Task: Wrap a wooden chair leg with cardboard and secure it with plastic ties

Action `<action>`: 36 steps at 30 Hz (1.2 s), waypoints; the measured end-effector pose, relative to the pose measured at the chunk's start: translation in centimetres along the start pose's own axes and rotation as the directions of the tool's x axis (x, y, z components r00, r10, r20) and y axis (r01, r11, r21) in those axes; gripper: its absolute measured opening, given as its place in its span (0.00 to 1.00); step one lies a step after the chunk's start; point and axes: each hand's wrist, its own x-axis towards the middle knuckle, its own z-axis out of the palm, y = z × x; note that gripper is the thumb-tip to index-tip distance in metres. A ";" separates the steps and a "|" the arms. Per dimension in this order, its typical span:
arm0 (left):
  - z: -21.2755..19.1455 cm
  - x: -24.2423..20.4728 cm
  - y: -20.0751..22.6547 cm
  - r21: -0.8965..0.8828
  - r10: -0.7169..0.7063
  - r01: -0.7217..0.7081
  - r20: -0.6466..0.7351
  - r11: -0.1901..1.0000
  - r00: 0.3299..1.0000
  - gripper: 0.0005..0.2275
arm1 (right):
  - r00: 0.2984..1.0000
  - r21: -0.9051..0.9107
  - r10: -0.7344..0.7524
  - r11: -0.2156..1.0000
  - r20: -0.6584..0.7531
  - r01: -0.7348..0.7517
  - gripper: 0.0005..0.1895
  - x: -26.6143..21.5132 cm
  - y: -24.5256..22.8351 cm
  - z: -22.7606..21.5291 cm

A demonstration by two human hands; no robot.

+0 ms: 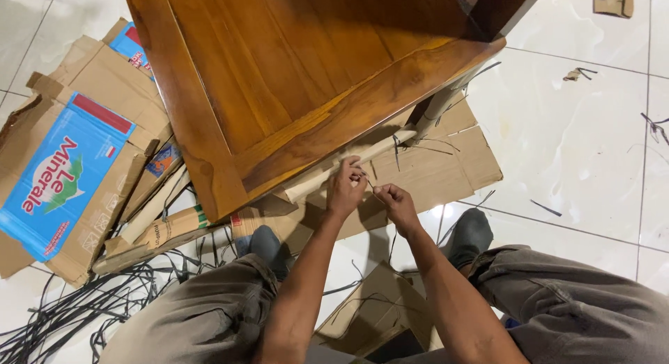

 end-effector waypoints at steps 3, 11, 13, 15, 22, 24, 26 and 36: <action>1.3 1.5 -1.9 -0.086 -0.062 0.051 -0.136 0.995 0.989 0.14 | 0.993 0.095 0.099 0.991 -0.066 -0.092 0.09 -0.1 0.1 -0.3; 0.1 3.7 -1.0 0.148 0.117 -0.075 -0.301 0.986 0.946 0.09 | 0.914 -0.026 0.240 0.965 -0.327 -0.262 0.10 2.6 6.9 -2.5; -0.9 4.1 -0.3 0.131 0.071 -0.052 -0.151 0.990 0.986 0.11 | 0.881 0.085 0.292 0.956 -0.373 -0.281 0.08 3.1 6.6 -1.7; -2.2 3.8 2.4 0.196 0.069 -0.049 -0.094 0.979 0.993 0.13 | 0.877 0.115 0.302 0.953 -0.374 -0.279 0.08 5.4 8.0 -1.5; 1.5 5.2 -4.7 0.500 0.401 -0.238 -0.249 0.833 0.881 0.11 | 0.889 0.271 0.329 0.930 -0.319 -0.247 0.08 8.6 5.4 1.9; 1.1 5.7 -4.4 0.612 0.513 -0.277 -0.251 0.741 0.821 0.08 | 0.892 0.306 0.339 0.919 -0.298 -0.248 0.08 8.6 3.4 3.1; 1.3 6.0 -4.4 0.712 0.617 -0.301 -0.231 0.634 0.752 0.07 | 0.894 0.341 0.352 0.906 -0.278 -0.251 0.07 7.9 1.0 4.1; 2.0 5.6 -4.2 0.543 0.115 -0.010 -0.159 0.840 0.981 0.18 | 0.947 0.446 0.322 0.846 0.010 -0.293 0.03 7.4 -2.2 4.8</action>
